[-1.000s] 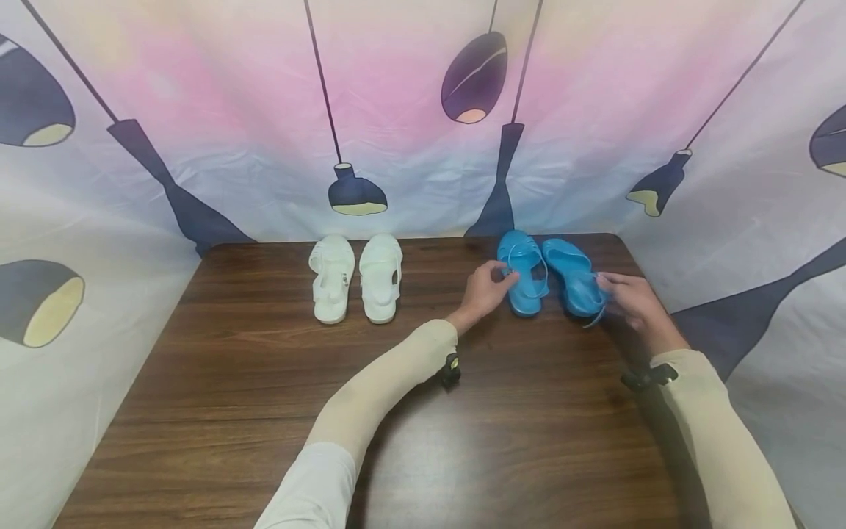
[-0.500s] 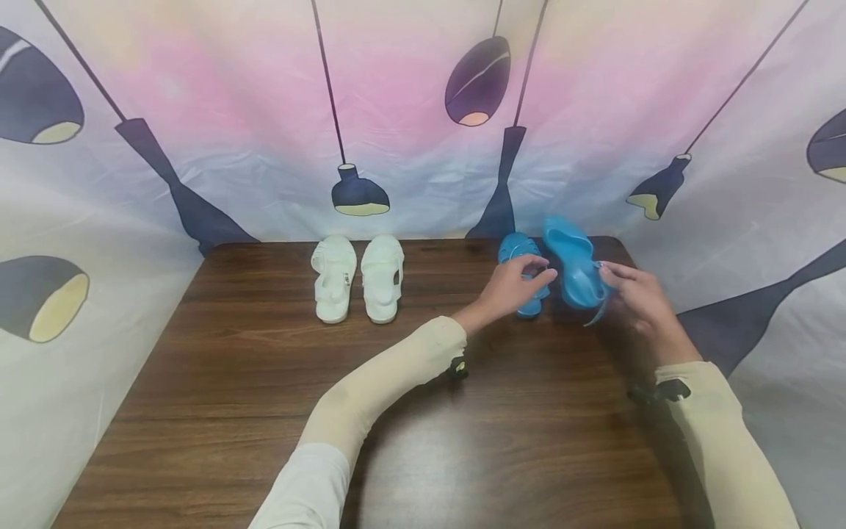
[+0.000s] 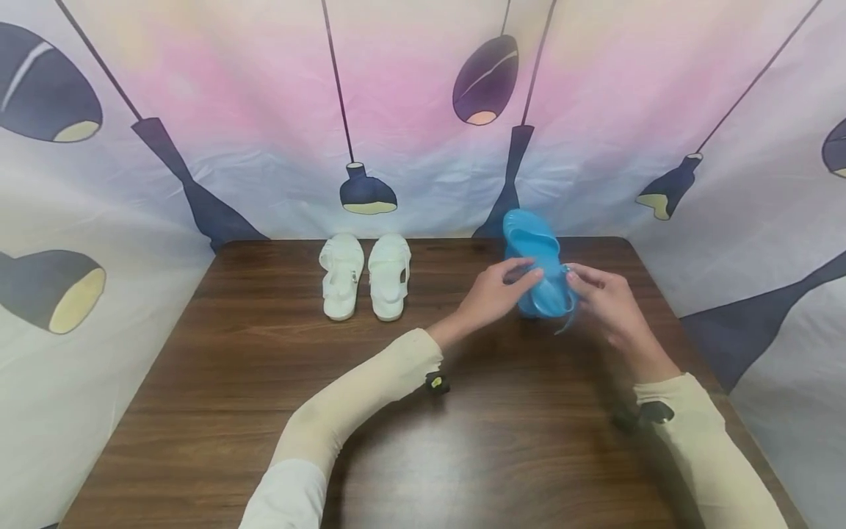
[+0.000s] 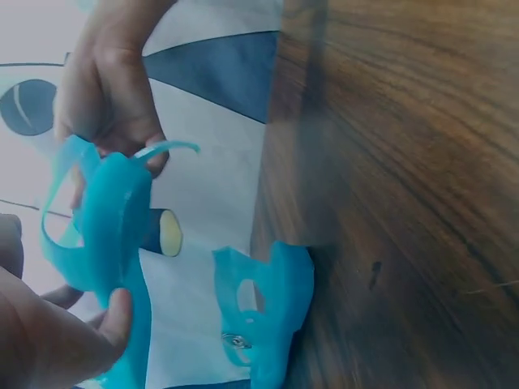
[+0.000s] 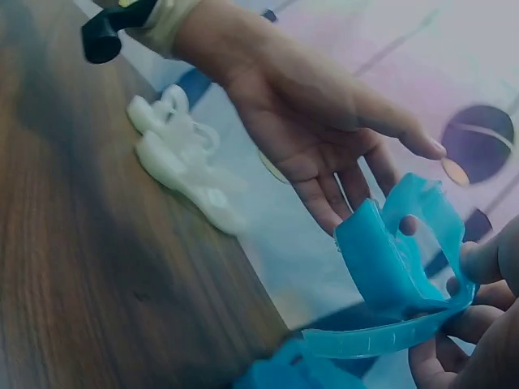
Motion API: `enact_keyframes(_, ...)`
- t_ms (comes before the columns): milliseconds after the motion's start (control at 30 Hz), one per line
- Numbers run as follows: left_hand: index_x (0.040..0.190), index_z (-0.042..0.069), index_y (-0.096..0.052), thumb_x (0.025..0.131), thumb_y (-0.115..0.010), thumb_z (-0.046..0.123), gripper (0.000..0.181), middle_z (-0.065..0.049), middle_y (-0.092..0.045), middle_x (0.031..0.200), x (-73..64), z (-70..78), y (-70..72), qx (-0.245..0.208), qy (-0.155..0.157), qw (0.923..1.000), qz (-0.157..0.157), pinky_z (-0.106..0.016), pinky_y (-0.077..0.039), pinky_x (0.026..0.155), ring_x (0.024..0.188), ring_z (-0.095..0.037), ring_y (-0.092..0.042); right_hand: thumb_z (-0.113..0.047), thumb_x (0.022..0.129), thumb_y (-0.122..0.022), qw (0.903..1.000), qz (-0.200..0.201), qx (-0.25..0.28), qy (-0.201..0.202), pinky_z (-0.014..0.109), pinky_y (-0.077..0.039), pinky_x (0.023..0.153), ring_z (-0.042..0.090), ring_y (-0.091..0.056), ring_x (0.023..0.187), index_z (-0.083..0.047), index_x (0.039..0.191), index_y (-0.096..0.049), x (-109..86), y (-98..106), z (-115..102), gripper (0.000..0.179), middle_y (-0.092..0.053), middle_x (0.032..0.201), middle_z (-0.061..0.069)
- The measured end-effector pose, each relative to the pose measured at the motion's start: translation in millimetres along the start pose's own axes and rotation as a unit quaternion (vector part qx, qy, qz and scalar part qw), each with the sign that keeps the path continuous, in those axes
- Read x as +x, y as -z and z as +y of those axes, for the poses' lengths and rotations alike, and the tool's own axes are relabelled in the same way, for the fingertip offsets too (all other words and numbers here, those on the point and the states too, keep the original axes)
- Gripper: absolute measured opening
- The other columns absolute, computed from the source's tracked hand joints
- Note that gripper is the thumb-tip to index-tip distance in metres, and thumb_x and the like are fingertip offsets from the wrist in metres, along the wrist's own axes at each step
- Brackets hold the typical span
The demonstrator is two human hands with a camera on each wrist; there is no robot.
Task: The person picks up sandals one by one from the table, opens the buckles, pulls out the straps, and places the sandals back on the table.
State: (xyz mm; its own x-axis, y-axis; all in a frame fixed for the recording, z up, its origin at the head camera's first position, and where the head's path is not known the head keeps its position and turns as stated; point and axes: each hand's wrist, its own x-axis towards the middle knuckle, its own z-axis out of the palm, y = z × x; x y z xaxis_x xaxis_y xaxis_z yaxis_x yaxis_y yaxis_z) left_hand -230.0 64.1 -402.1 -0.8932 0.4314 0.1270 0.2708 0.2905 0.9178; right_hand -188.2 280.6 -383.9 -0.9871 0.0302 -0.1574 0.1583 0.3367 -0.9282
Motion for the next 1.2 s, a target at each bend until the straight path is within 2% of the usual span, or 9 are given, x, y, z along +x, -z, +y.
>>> enact_keyframes(200,0.143,0.012,-0.058,0.1,-0.061,0.051,0.059,-0.006,-0.058,0.144,-21.2,-3.6,17.1,0.01,0.006,0.9999,0.008,-0.036,-0.056,0.095,0.126,-0.021,-0.063,-0.047,0.104,-0.055,0.9994,-0.018,-0.022,0.022,0.056,-0.044,0.109,0.039,-0.053,0.134,-0.008,0.152,-0.048,-7.7,-24.1,-4.6,0.062,-0.051,0.151,0.018)
enact_keyframes(433,0.138,0.009,-0.063,0.099,-0.068,0.038,0.049,-0.007,-0.064,0.139,-47.3,-15.4,37.1,0.018,0.012,0.9995,0.021,-0.034,-0.057,0.093,0.122,-0.022,-0.065,-0.043,0.102,-0.061,0.9977,-0.057,-0.029,0.023,0.06,-0.038,0.113,0.039,-0.049,0.139,-0.009,0.149,-0.052,-13.4,-52.3,-2.8,0.059,-0.052,0.15,0.018)
enact_keyframes(700,0.138,0.004,-0.062,0.098,-0.071,0.029,0.049,-0.01,-0.061,0.143,-81.2,-27.0,53.5,-0.012,0.03,0.9993,0.017,-0.033,-0.057,0.094,0.121,-0.022,-0.066,-0.049,0.097,-0.066,0.9948,-0.097,-0.025,0.022,0.059,-0.041,0.111,0.036,-0.055,0.134,-0.01,0.146,-0.056,-19.4,-78.1,5.9,0.063,-0.055,0.148,0.016)
enact_keyframes(833,0.138,0.001,-0.061,0.097,-0.072,0.022,0.047,-0.013,-0.059,0.144,-97.7,-33.2,57.2,-0.036,0.032,0.9988,0.011,-0.031,-0.057,0.093,0.12,-0.025,-0.066,-0.051,0.096,-0.068,0.992,-0.12,-0.034,0.024,0.056,-0.044,0.109,0.034,-0.058,0.131,-0.009,0.145,-0.058,-24.6,-87.1,12.7,0.065,-0.058,0.145,0.016)
enact_keyframes(967,0.135,-0.003,-0.062,0.096,-0.073,0.016,0.044,-0.017,-0.057,0.145,-113.4,-42.9,56.7,-0.046,0.03,0.9984,0.007,-0.029,-0.057,0.092,0.12,-0.028,-0.066,-0.046,0.096,-0.069,0.9892,-0.141,-0.036,0.019,0.054,-0.046,0.108,0.032,-0.06,0.13,-0.01,0.142,-0.061,-31.7,-95.1,18.6,0.059,-0.061,0.142,0.014)
enact_keyframes(1200,0.134,-0.005,-0.061,0.095,-0.073,0.013,0.044,-0.022,-0.055,0.145,-136.3,-60.1,50.4,-0.078,0.059,0.9952,-0.003,-0.029,-0.056,0.092,0.123,-0.033,-0.063,-0.038,0.098,-0.07,0.9844,-0.171,-0.041,0.015,0.05,-0.05,0.105,0.032,-0.06,0.129,-0.009,0.137,-0.065,-38.1,-107.3,34.1,0.049,-0.063,0.14,0.014)
